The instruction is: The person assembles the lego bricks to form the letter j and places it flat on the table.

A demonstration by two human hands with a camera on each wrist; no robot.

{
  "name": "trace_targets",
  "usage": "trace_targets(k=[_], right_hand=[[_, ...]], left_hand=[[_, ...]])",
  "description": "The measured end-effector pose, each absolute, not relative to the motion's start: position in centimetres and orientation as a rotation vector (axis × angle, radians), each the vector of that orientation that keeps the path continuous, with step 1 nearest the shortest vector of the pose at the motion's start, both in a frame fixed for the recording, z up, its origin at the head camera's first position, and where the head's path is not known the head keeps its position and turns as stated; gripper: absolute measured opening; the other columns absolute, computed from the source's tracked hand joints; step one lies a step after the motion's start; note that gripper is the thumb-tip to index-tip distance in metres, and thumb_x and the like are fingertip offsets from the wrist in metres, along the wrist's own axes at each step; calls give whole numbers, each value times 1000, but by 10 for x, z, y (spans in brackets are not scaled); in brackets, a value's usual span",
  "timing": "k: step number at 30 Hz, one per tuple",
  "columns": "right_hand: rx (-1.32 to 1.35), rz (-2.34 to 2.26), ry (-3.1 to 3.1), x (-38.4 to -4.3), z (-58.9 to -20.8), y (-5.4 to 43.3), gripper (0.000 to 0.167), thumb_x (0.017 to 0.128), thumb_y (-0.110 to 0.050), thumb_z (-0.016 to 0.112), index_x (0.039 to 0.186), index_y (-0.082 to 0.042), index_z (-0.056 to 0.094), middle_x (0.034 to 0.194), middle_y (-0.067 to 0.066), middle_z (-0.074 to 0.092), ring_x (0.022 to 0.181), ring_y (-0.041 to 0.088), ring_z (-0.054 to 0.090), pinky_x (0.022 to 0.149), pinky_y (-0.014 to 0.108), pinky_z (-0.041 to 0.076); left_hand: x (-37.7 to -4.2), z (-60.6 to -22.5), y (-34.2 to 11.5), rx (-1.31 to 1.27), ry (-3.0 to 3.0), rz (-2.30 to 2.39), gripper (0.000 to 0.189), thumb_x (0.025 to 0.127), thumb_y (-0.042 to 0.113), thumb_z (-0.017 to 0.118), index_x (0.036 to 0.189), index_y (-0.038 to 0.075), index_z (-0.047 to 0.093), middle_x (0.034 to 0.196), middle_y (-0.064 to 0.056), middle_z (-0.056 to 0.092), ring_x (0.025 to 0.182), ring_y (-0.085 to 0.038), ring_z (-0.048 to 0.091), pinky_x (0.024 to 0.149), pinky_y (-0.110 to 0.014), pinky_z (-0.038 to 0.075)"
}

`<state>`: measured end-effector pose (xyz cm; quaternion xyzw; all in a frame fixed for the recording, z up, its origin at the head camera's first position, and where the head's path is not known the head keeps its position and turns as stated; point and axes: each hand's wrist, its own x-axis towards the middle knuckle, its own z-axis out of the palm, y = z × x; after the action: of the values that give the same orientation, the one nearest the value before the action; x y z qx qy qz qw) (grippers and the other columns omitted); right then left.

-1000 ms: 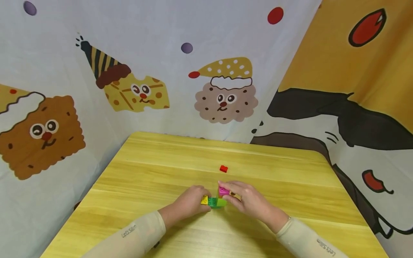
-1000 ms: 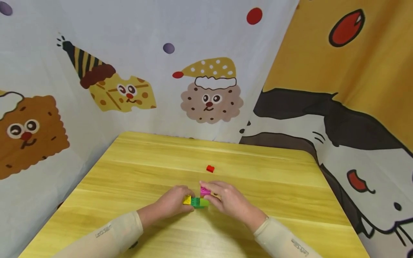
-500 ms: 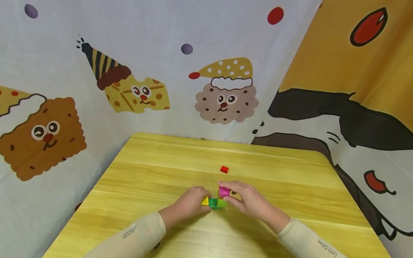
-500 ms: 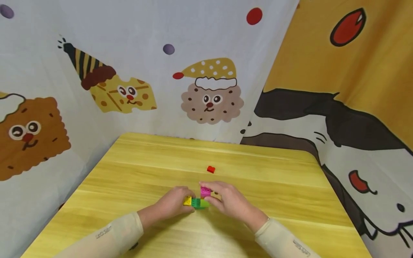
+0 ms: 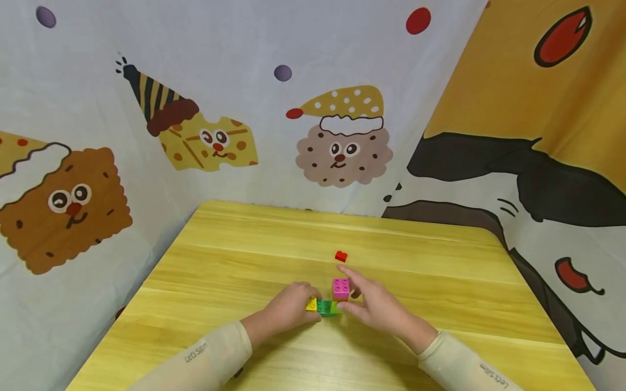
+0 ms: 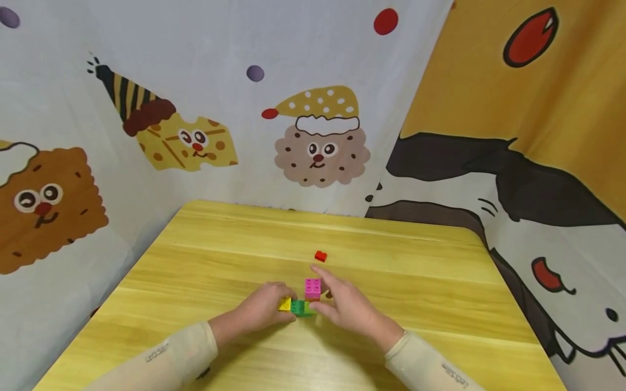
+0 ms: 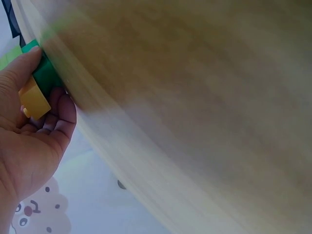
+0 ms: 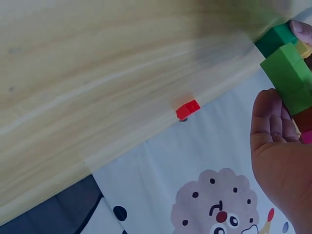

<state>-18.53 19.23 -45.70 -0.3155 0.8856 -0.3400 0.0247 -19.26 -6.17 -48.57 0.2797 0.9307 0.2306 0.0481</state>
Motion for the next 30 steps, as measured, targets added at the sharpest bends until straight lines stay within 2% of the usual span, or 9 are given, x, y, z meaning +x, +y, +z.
trace_targets(k=[7, 12, 16, 19, 22, 25, 30], right_hand=[[-986, -1017, 2735, -187, -465, 193, 88, 97, -31, 79, 167, -8, 31, 111, 0, 78, 96, 11, 73, 80, 25, 62], [-923, -998, 2706, -187, -470, 193, 90, 97, -31, 80, 168, -13, 30, 124, 3, 76, 103, 14, 75, 90, 28, 64], [-894, -964, 2700, -187, -473, 194, 90, 96, -30, 81, 168, -14, 30, 132, 5, 74, 106, 15, 75, 92, 29, 64], [-910, -913, 2700, -187, -474, 194, 84, 94, -24, 83, 163, -10, 38, 130, 5, 75, 108, 18, 76, 94, 33, 64], [-956, -807, 2711, -190, -474, 197, 66, 94, -16, 82, 152, -8, 51, 126, 6, 77, 112, 22, 76, 99, 38, 63], [-976, -722, 2720, -195, -473, 201, 51, 96, -9, 77, 143, -7, 57, 122, 6, 77, 112, 23, 75, 99, 39, 63], [-900, -736, 2707, -208, -471, 206, 57, 99, -8, 73, 152, 0, 52, 117, 6, 77, 108, 22, 75, 95, 39, 64]], left_hand=[[-194, -487, -61, 863, 2850, 701, 37, 84, 30, 93, 113, 11, 81, 105, -2, 78, 91, -10, 67, 77, -20, 56], [-194, -486, -61, 847, 2838, 703, 37, 84, 30, 93, 113, 11, 80, 105, -2, 77, 90, -9, 65, 76, -19, 55], [-193, -485, -62, 835, 2833, 704, 36, 84, 30, 93, 113, 12, 80, 105, -2, 77, 90, -9, 64, 76, -19, 55], [-193, -485, -62, 833, 2835, 704, 36, 84, 30, 93, 114, 12, 80, 106, -2, 77, 91, -10, 65, 78, -21, 56], [-192, -485, -62, 832, 2839, 699, 37, 85, 31, 92, 114, 12, 80, 108, -3, 78, 95, -13, 68, 83, -24, 59], [-192, -485, -62, 831, 2840, 695, 37, 85, 32, 92, 114, 12, 80, 110, -3, 78, 98, -15, 70, 86, -27, 61], [-192, -486, -62, 823, 2839, 690, 37, 84, 32, 92, 114, 13, 80, 109, -2, 78, 96, -13, 69, 84, -26, 60]])
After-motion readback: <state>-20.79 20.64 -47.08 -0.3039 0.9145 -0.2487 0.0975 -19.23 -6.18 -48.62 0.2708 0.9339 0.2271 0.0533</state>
